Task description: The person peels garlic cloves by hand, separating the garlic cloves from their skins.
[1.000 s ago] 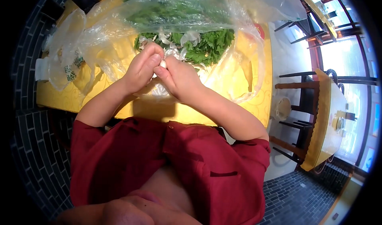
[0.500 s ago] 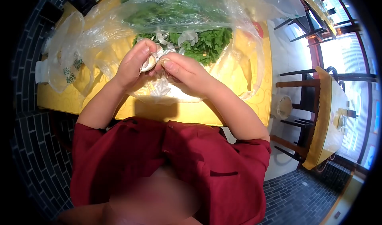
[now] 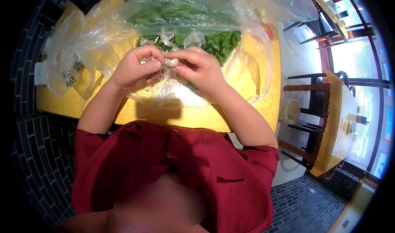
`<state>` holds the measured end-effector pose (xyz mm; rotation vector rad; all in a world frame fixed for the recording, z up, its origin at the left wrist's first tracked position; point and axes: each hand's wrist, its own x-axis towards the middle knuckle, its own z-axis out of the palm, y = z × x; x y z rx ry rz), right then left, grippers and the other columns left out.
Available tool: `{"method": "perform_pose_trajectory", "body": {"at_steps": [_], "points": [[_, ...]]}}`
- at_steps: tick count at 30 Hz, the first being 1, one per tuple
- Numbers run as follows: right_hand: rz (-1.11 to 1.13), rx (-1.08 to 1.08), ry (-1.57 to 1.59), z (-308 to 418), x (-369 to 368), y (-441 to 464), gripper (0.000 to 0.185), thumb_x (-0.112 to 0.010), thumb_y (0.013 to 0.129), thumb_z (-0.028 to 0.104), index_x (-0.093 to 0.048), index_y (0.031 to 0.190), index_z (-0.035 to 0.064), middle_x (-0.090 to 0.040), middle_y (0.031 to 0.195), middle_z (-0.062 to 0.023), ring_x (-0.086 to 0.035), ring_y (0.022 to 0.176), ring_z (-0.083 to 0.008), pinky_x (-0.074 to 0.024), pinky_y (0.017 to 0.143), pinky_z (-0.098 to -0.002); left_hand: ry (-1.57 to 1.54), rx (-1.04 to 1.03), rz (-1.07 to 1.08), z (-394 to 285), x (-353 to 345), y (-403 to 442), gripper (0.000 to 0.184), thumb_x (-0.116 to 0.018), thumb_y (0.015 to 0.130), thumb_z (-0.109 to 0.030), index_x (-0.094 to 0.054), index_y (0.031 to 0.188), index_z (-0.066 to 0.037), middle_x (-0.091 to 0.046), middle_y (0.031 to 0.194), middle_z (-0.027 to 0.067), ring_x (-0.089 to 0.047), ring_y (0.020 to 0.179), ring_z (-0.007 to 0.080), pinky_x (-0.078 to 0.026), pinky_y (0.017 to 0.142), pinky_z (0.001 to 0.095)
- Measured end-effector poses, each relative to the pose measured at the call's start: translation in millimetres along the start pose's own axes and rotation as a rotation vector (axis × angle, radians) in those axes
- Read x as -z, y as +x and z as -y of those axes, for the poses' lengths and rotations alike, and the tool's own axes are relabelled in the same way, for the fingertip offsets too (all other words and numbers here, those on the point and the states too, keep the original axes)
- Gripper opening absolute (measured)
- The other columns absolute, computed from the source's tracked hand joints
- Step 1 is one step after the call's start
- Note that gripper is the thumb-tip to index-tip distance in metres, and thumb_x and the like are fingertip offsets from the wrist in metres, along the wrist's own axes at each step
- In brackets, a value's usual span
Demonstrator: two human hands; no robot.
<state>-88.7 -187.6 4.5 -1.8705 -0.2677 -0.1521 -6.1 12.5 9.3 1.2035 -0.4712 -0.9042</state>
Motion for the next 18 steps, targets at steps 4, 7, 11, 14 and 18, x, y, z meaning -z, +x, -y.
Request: {"method": "perform_pose_trajectory", "body": {"at_steps": [4, 7, 11, 14, 18], "points": [[-0.06, 0.147, -0.201, 1.0, -6.3, -0.8, 0.031, -0.067, 0.074, 0.005, -0.065, 0.105, 0.008, -0.062, 0.089, -0.0085, -0.059, 0.079, -0.02, -0.0493, 0.069, -0.0297, 0.07, -0.011, -0.055, 5.1, -6.8, 1.3, 0.014, -0.065, 0.084, -0.012, -0.061, 0.089, 0.0, -0.056, 0.069, 0.0028, -0.05, 0.056, 0.0072, -0.04, 0.048, 0.0211], [-0.09, 0.286, -0.268, 2.3, -10.5, -0.2, 0.031, -0.068, 0.073, 0.004, -0.064, 0.104, 0.0074, -0.062, 0.088, -0.0097, -0.06, 0.079, -0.0239, -0.0496, 0.069, -0.0322, 0.095, -0.028, -0.089, 11.7, -4.3, 2.8, 0.014, -0.065, 0.084, -0.012, -0.062, 0.088, 0.001, -0.057, 0.069, 0.003, -0.051, 0.056, 0.0069, -0.041, 0.048, 0.0212], [-0.119, 0.428, -0.35, -0.9, -10.5, 1.7, 0.033, -0.069, 0.072, 0.004, -0.064, 0.104, 0.0063, -0.062, 0.088, -0.0105, -0.06, 0.079, -0.0256, -0.0499, 0.066, -0.0329, 0.192, -0.062, -0.103, 7.6, -5.3, 1.6, 0.013, -0.065, 0.083, -0.011, -0.062, 0.087, 0.002, -0.058, 0.07, 0.003, -0.051, 0.056, 0.0069, -0.041, 0.049, 0.0214], [-0.147, 0.481, -0.381, -3.3, -9.7, 2.6, 0.033, -0.069, 0.072, 0.004, -0.063, 0.104, 0.0051, -0.063, 0.088, -0.011, -0.06, 0.078, -0.0259, -0.05, 0.065, -0.0332, 0.175, -0.087, -0.105, 4.7, -6.7, 0.1, 0.013, -0.066, 0.082, -0.01, -0.062, 0.086, 0.002, -0.058, 0.07, 0.003, -0.051, 0.056, 0.007, -0.041, 0.049, 0.0215], [-0.156, 0.502, -0.417, -5.4, -9.9, 2.5, 0.033, -0.07, 0.072, 0.005, -0.063, 0.104, 0.0041, -0.062, 0.087, -0.0112, -0.06, 0.077, -0.0264, -0.0501, 0.065, -0.0339, 0.203, -0.088, -0.131, 3.8, -9.4, -0.9, 0.013, -0.067, 0.081, -0.009, -0.063, 0.085, 0.001, -0.059, 0.071, 0.0031, -0.052, 0.056, 0.007, -0.042, 0.049, 0.0214]]}}
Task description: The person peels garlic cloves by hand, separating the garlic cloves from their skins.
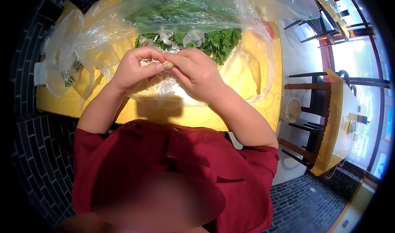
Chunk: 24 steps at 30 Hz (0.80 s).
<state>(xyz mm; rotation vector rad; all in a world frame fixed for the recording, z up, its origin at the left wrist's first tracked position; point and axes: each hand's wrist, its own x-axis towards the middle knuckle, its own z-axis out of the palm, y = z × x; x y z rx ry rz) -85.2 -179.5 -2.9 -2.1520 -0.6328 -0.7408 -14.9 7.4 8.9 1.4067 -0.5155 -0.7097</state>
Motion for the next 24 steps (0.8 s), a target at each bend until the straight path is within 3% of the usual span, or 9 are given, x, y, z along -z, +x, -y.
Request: {"method": "perform_pose_trajectory", "body": {"at_steps": [5, 8, 11, 14, 17, 20, 24], "points": [[-0.014, 0.048, -0.057, -2.2, -0.8, -2.1, 0.034, -0.071, 0.072, 0.008, -0.063, 0.105, 0.0032, -0.062, 0.088, -0.0119, -0.06, 0.077, -0.0275, -0.0502, 0.065, -0.0349, 0.057, -0.026, -0.012, 3.0, 1.6, 1.3, 0.013, -0.068, 0.08, -0.01, -0.064, 0.086, 0.001, -0.061, 0.074, 0.0033, -0.055, 0.06, 0.0075, -0.043, 0.052, 0.0215], [-0.013, 0.094, -0.101, -3.5, -1.6, -2.5, 0.035, -0.07, 0.073, 0.008, -0.061, 0.106, 0.0016, -0.061, 0.088, -0.0125, -0.06, 0.077, -0.028, -0.0499, 0.064, -0.0353, 0.224, -0.063, -0.035, -0.1, 1.3, -0.4, 0.012, -0.067, 0.079, -0.005, -0.065, 0.089, 0.001, -0.064, 0.084, 0.0051, -0.058, 0.077, 0.0086, -0.047, 0.064, 0.0214], [-0.002, 0.132, -0.143, 0.6, -1.8, -2.1, 0.036, -0.07, 0.073, 0.008, -0.06, 0.107, -0.0006, -0.06, 0.087, -0.013, -0.059, 0.075, -0.0281, -0.0492, 0.063, -0.0357, 0.334, -0.165, -0.091, 3.0, -0.1, -1.2, 0.016, -0.07, 0.076, -0.012, -0.067, 0.084, 0.001, -0.066, 0.079, 0.0055, -0.059, 0.072, 0.0105, -0.047, 0.065, 0.0245], [0.019, 0.142, -0.16, 1.5, -2.9, -3.2, 0.037, -0.07, 0.073, 0.008, -0.059, 0.107, -0.0022, -0.059, 0.086, -0.0131, -0.058, 0.073, -0.0282, -0.0484, 0.061, -0.036, 0.286, -0.061, -0.08, 4.7, 2.1, -0.9, 0.015, -0.069, 0.074, -0.012, -0.068, 0.083, 0.0, -0.066, 0.079, 0.0066, -0.06, 0.073, 0.0113, -0.047, 0.067, 0.0256], [0.035, 0.145, -0.169, 2.9, -3.5, -3.4, 0.038, -0.07, 0.072, 0.008, -0.059, 0.107, -0.0029, -0.059, 0.085, -0.0131, -0.057, 0.073, -0.0284, -0.0479, 0.06, -0.0358, 0.349, -0.142, -0.098, 8.5, 1.1, -0.1, 0.013, -0.067, 0.074, -0.01, -0.067, 0.084, 0.0, -0.065, 0.076, 0.0052, -0.059, 0.07, 0.0102, -0.047, 0.063, 0.025], [0.049, 0.15, -0.19, 8.0, -5.8, -4.6, 0.037, -0.07, 0.072, 0.008, -0.059, 0.106, -0.0023, -0.059, 0.085, -0.0128, -0.057, 0.073, -0.0287, -0.0479, 0.06, -0.0357, 0.239, 0.006, -0.09, 13.5, -1.7, -0.8, 0.013, -0.066, 0.075, -0.009, -0.066, 0.085, -0.001, -0.063, 0.073, 0.0036, -0.057, 0.065, 0.0085, -0.046, 0.059, 0.024], [0.017, 0.059, -0.071, 10.6, -0.7, 4.0, 0.036, -0.07, 0.073, 0.007, -0.062, 0.108, 0.001, -0.062, 0.089, -0.0124, -0.061, 0.076, -0.026, -0.0503, 0.065, -0.0331, 0.126, 0.01, -0.089, 10.4, -3.4, -1.4, 0.011, -0.064, 0.078, -0.008, -0.065, 0.086, 0.0, -0.061, 0.071, 0.0019, -0.054, 0.06, 0.0062, -0.045, 0.054, 0.0226]]}}
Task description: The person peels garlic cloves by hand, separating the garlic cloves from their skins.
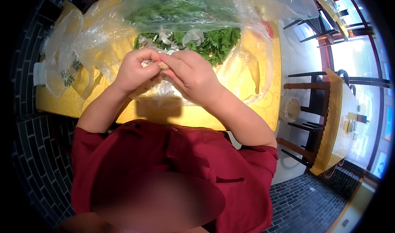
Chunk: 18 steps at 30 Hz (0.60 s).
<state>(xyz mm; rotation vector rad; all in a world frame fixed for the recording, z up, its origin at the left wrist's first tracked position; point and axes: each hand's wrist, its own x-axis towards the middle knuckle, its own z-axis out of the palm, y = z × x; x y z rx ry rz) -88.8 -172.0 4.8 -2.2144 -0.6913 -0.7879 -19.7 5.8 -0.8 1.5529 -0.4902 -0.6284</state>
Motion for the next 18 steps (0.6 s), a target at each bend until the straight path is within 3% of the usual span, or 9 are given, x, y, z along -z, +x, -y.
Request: {"method": "perform_pose_trajectory", "body": {"at_steps": [3, 4, 18], "points": [[-0.034, -0.092, 0.049, -3.6, -1.1, -3.2, 0.033, -0.069, 0.074, 0.005, -0.063, 0.107, 0.0019, -0.063, 0.092, -0.0122, -0.062, 0.08, -0.0256, -0.0506, 0.069, -0.0324, -0.048, -0.038, 0.017, -7.1, 0.3, 0.0, 0.011, -0.063, 0.081, -0.007, -0.065, 0.087, 0.001, -0.061, 0.07, 0.0021, -0.054, 0.058, 0.0059, -0.044, 0.052, 0.022], [-0.03, -0.099, 0.053, -5.4, -1.9, -4.5, 0.033, -0.068, 0.075, 0.008, -0.06, 0.107, 0.0034, -0.062, 0.091, -0.0138, -0.061, 0.08, -0.0296, -0.0506, 0.069, -0.0361, -0.055, -0.047, 0.021, -8.5, 0.6, -0.3, 0.01, -0.063, 0.081, -0.006, -0.065, 0.088, 0.002, -0.06, 0.07, 0.0023, -0.053, 0.058, 0.0061, -0.043, 0.051, 0.0219], [-0.011, -0.065, 0.011, -6.4, -1.7, -3.9, 0.031, -0.068, 0.076, 0.009, -0.061, 0.105, 0.0015, -0.063, 0.09, -0.0125, -0.061, 0.08, -0.0291, -0.0506, 0.068, -0.0363, -0.133, -0.002, 0.027, -8.9, 3.0, 0.1, 0.01, -0.064, 0.081, -0.004, -0.065, 0.087, 0.004, -0.059, 0.068, 0.0038, -0.052, 0.054, 0.0073, -0.041, 0.048, 0.0214]]}}
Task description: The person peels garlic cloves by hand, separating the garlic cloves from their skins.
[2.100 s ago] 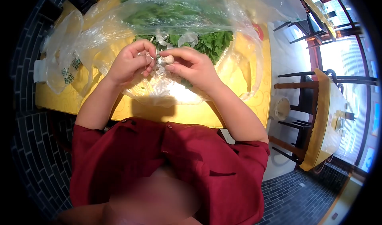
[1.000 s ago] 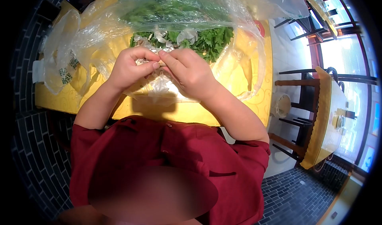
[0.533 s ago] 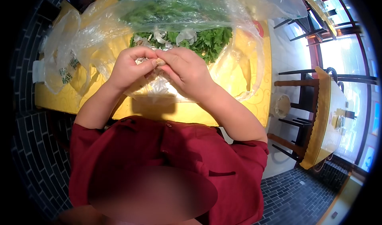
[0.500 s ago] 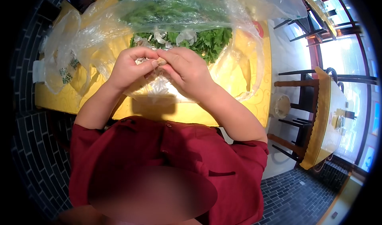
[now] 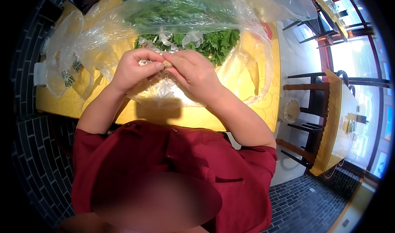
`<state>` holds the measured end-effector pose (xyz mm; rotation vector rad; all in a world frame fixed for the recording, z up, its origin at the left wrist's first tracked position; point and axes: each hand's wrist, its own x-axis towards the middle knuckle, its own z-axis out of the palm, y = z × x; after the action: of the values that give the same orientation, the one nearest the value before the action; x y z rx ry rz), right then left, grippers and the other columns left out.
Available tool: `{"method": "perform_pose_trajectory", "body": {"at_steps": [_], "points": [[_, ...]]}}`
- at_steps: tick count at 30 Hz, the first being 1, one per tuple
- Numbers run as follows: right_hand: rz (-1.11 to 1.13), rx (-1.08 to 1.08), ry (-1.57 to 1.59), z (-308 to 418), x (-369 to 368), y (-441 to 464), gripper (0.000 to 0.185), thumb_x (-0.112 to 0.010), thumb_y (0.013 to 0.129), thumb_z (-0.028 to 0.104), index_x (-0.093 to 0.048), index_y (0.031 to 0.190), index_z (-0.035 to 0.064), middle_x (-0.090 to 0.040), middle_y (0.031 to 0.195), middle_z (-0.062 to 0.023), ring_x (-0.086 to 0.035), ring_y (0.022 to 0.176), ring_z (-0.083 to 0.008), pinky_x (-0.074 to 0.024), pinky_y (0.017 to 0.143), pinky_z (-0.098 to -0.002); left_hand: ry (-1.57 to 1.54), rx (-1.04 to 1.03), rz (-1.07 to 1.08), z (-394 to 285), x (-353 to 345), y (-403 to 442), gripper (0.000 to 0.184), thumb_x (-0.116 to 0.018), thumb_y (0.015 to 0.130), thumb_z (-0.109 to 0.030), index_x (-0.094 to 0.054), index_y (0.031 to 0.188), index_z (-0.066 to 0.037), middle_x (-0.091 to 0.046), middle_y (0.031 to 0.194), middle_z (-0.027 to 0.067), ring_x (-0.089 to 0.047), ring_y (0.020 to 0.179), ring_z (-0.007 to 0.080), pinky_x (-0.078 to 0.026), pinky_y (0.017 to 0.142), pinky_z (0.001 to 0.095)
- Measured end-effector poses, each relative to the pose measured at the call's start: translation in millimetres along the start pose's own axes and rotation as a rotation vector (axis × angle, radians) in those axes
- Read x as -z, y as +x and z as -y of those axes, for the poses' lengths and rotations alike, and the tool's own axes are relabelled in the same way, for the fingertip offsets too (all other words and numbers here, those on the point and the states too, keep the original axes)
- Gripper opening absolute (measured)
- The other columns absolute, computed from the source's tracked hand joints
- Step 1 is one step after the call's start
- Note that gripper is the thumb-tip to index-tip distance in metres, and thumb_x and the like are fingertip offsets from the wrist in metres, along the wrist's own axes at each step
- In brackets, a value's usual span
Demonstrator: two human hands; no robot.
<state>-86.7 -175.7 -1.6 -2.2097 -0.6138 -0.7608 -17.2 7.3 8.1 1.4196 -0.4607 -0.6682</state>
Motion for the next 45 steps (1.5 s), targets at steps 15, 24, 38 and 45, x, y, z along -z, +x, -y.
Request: {"method": "perform_pose_trajectory", "body": {"at_steps": [15, 24, 38, 45], "points": [[0.023, 0.029, -0.079, 0.8, -3.4, -1.9, 0.032, -0.067, 0.076, 0.009, -0.059, 0.106, -0.0001, -0.061, 0.087, -0.0133, -0.059, 0.077, -0.0301, -0.0493, 0.067, -0.0374, 0.377, -0.166, -0.101, 8.6, -1.1, 0.8, 0.013, -0.066, 0.076, -0.01, -0.067, 0.086, -0.001, -0.065, 0.075, 0.0065, -0.06, 0.069, 0.0122, -0.047, 0.063, 0.0272], [0.083, -0.265, 0.071, 3.9, -6.8, -6.5, 0.025, -0.061, 0.082, 0.011, -0.058, 0.105, 0.0032, -0.059, 0.082, -0.0144, -0.057, 0.074, -0.0314, -0.0474, 0.065, -0.0375, 0.657, -0.368, -0.149, 3.6, -2.0, 2.0, 0.004, -0.06, 0.072, -0.005, -0.059, 0.075, -0.002, -0.06, 0.072, 0.0068, -0.057, 0.069, 0.0161, -0.045, 0.064, 0.0273], [0.097, -0.82, 0.934, 2.8, 7.2, 1.3, 0.027, -0.046, 0.094, 0.009, -0.052, 0.12, 0.001, -0.057, 0.081, -0.002, -0.054, 0.072, -0.0071, -0.0455, 0.065, -0.0218, 0.726, -0.429, -0.238, 2.4, 10.8, 8.1, 0.008, -0.066, 0.073, -0.01, -0.065, 0.078, -0.003, -0.061, 0.073, 0.0086, -0.059, 0.068, 0.0201, -0.046, 0.062, 0.0295], [0.12, -0.752, 0.804, 2.3, -4.5, -6.5, 0.021, -0.05, 0.091, 0.007, -0.047, 0.111, 0.0015, -0.057, 0.076, -0.0029, -0.055, 0.067, -0.0075, -0.0462, 0.06, -0.0229, 0.415, -0.225, -0.095, -1.7, 1.8, 3.9, 0.016, -0.068, 0.074, -0.011, -0.067, 0.088, -0.002, -0.065, 0.085, 0.0068, -0.062, 0.081, 0.015, -0.048, 0.074, 0.0284]]}}
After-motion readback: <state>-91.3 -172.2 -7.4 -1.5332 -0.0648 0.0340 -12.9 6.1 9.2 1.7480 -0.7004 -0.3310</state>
